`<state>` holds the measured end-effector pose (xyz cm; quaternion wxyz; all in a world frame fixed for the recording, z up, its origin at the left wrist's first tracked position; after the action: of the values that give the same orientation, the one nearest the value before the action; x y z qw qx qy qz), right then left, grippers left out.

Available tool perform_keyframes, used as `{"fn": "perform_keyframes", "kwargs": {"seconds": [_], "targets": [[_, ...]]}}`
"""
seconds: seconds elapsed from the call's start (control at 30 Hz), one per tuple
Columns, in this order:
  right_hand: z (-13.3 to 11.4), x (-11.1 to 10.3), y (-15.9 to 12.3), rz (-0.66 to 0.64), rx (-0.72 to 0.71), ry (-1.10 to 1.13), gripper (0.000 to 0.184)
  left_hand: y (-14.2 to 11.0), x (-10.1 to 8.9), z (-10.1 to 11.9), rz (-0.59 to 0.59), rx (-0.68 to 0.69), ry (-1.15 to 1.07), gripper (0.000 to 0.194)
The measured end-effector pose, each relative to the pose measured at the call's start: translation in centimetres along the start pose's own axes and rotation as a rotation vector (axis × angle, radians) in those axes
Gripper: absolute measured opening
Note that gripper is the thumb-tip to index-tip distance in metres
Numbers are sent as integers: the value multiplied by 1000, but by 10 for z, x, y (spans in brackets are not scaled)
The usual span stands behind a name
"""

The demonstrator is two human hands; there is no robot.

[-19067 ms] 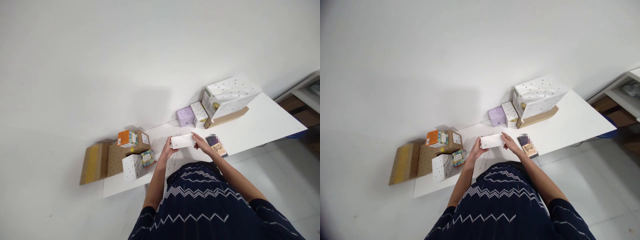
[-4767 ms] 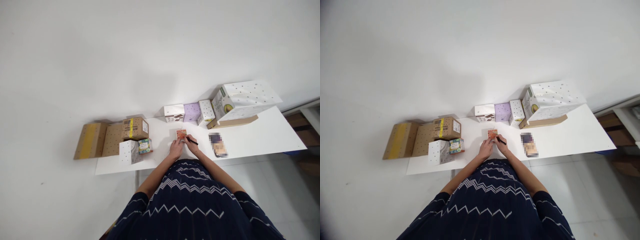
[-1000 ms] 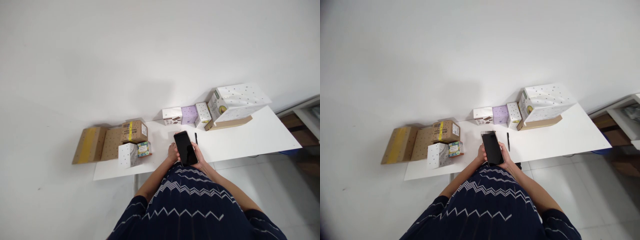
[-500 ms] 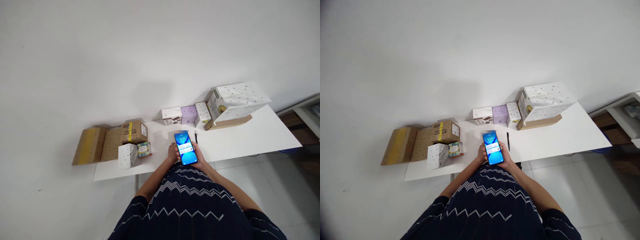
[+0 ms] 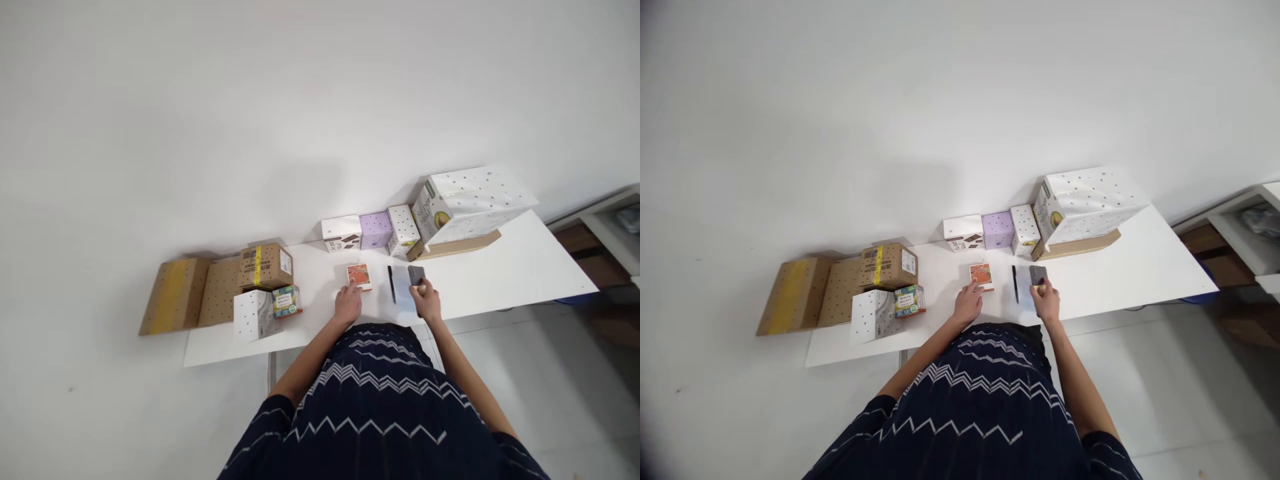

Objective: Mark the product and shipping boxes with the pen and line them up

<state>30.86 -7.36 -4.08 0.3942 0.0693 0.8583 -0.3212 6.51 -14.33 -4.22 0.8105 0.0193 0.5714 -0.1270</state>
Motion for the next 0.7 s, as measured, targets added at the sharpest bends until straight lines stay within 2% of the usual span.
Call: {"fn": "perform_keyframes", "kwargs": {"seconds": [0.07, 0.17, 0.27, 0.43, 0.57, 0.7], "targets": [[18, -4, 11, 163, -13, -228, 63, 3, -4, 0, 16, -31, -24, 36], [38, -3, 18, 272, -56, -387, 62, 13, -13, -2, 61, -144, -80, 43], [50, 2, 22, 276, -56, -411, 62, 31, -25, -7, 41, -267, -122, 53], [59, 9, 29, 259, -56, -392, 65, 67, -36, -18, -97, -399, -178, 73], [59, 8, 32, 235, -61, -380, 68, 87, -31, -21, -166, -425, -260, 74], [56, 8, 32, 265, -106, -342, 65, 94, -24, -24, -181, -463, -366, 68]]}}
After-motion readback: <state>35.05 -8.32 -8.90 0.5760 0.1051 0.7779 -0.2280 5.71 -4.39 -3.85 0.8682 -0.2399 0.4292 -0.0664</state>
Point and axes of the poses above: each hand's wrist, its own y-axis towards the middle knuckle, its own x-axis out of the palm, z = x × y, the point moved 1 cm from there along y, towards the middle knuckle, and after that the axes turned 12 degrees about x, right-handed, at the moved point
